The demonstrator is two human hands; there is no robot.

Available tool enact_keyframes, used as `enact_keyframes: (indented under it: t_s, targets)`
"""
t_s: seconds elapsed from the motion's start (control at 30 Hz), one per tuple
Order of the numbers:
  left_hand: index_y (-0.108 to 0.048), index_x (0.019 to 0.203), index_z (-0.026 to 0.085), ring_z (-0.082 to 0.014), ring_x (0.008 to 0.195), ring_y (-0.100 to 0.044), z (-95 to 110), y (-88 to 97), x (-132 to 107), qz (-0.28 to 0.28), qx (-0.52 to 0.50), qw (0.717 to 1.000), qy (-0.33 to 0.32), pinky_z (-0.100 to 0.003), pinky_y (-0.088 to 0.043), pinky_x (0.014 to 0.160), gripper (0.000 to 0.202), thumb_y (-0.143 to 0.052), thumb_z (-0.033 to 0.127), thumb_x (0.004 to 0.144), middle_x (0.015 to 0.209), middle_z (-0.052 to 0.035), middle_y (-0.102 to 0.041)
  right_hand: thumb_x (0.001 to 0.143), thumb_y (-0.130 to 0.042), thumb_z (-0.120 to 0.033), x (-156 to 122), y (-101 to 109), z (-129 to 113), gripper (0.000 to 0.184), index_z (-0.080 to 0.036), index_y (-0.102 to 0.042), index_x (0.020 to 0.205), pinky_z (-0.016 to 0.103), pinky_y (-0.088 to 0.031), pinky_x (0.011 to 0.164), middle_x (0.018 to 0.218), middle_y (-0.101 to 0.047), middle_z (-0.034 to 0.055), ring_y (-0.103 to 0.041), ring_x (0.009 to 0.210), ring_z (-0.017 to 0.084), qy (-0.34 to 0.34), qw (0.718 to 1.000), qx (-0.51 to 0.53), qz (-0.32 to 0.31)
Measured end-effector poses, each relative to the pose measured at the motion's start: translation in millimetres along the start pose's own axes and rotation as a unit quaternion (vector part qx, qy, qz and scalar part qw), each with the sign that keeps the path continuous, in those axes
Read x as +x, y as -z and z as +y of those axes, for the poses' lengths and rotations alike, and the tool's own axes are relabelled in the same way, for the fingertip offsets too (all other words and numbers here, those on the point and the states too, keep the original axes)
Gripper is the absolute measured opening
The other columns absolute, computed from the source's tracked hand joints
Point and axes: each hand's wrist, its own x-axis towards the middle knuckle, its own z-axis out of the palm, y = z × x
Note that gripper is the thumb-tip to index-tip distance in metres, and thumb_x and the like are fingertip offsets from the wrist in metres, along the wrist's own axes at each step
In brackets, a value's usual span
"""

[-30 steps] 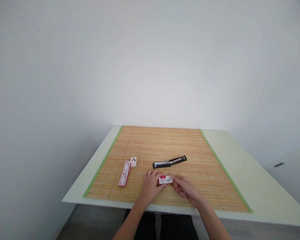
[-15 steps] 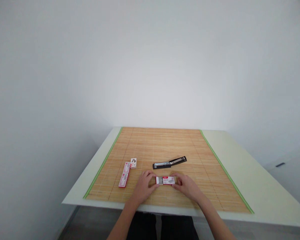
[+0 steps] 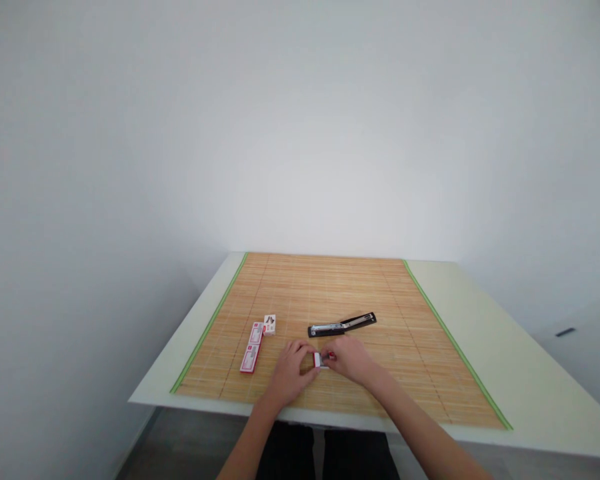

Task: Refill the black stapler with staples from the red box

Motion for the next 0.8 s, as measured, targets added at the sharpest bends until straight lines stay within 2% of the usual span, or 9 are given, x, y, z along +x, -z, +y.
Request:
enact_keyframes:
  t_s: [0.27, 0.37, 0.43, 0.6, 0.8]
  targets:
    - [-0.067, 0.116, 0.030, -0.0271, 0.116, -0.055, 0, 0.2, 0, 0.008, -0.009, 1.000, 0.004, -0.041, -0.043, 0.101, 0.034, -0.071, 0.024, 0.083, 0.119, -0.0042, -0.062, 0.078, -0.070, -0.018, 14, -6, -6, 0.011, -0.024, -0.080, 0.080, 0.032, -0.045, 0.076, 0.082, -0.077, 0.0102, -0.071, 0.084, 0.028, 0.018, 1.000, -0.015, -0.015]
    - [-0.067, 0.115, 0.030, -0.0270, 0.115, -0.055, 0, 0.7, 0, 0.009, -0.008, 1.000, 0.004, -0.041, -0.043, 0.100, 0.034, -0.072, 0.023, 0.082, 0.118, -0.0043, -0.062, 0.076, -0.073, -0.022, 14, -4, -6, 0.006, -0.023, -0.078, 0.079, 0.030, -0.042, 0.072, 0.079, -0.076, 0.0080, -0.069, 0.080, 0.025, 0.022, 1.000, 0.013, -0.013]
    - [-0.067, 0.114, 0.030, -0.0270, 0.115, -0.055, 0, 0.6, 0, 0.008, -0.007, 1.000, 0.005, -0.041, -0.043, 0.100, 0.033, -0.072, 0.023, 0.082, 0.118, -0.0044, -0.062, 0.076, -0.074, -0.026, 13, -1, -4, 0.010, -0.024, -0.078, 0.085, 0.027, -0.039, 0.068, 0.078, -0.075, 0.0046, -0.067, 0.076, 0.021, 0.020, 0.999, 0.041, -0.009]
    - [-0.067, 0.113, 0.030, -0.0274, 0.114, -0.055, -1, -0.2, 0, 0.013, -0.011, 1.000, 0.008, -0.042, -0.044, 0.100, 0.032, -0.073, 0.025, 0.081, 0.117, -0.0044, -0.062, 0.079, -0.069, -0.025, 2, 1, 13, 0.013, -0.022, -0.075, 0.091, 0.022, -0.034, 0.058, 0.071, -0.069, -0.0018, -0.058, 0.062, 0.013, -0.010, 0.993, 0.115, 0.011]
    - [-0.067, 0.112, 0.030, -0.0271, 0.114, -0.055, -3, -1.6, 0, 0.016, -0.007, 1.000, 0.007, -0.042, -0.044, 0.100, 0.032, -0.075, 0.025, 0.081, 0.116, -0.0037, -0.062, 0.083, -0.065, -0.031, -20, -3, 38, 0.015, -0.020, -0.073, 0.088, 0.024, -0.035, 0.056, 0.066, -0.064, -0.0023, -0.054, 0.058, 0.013, -0.051, 0.984, 0.161, 0.050]
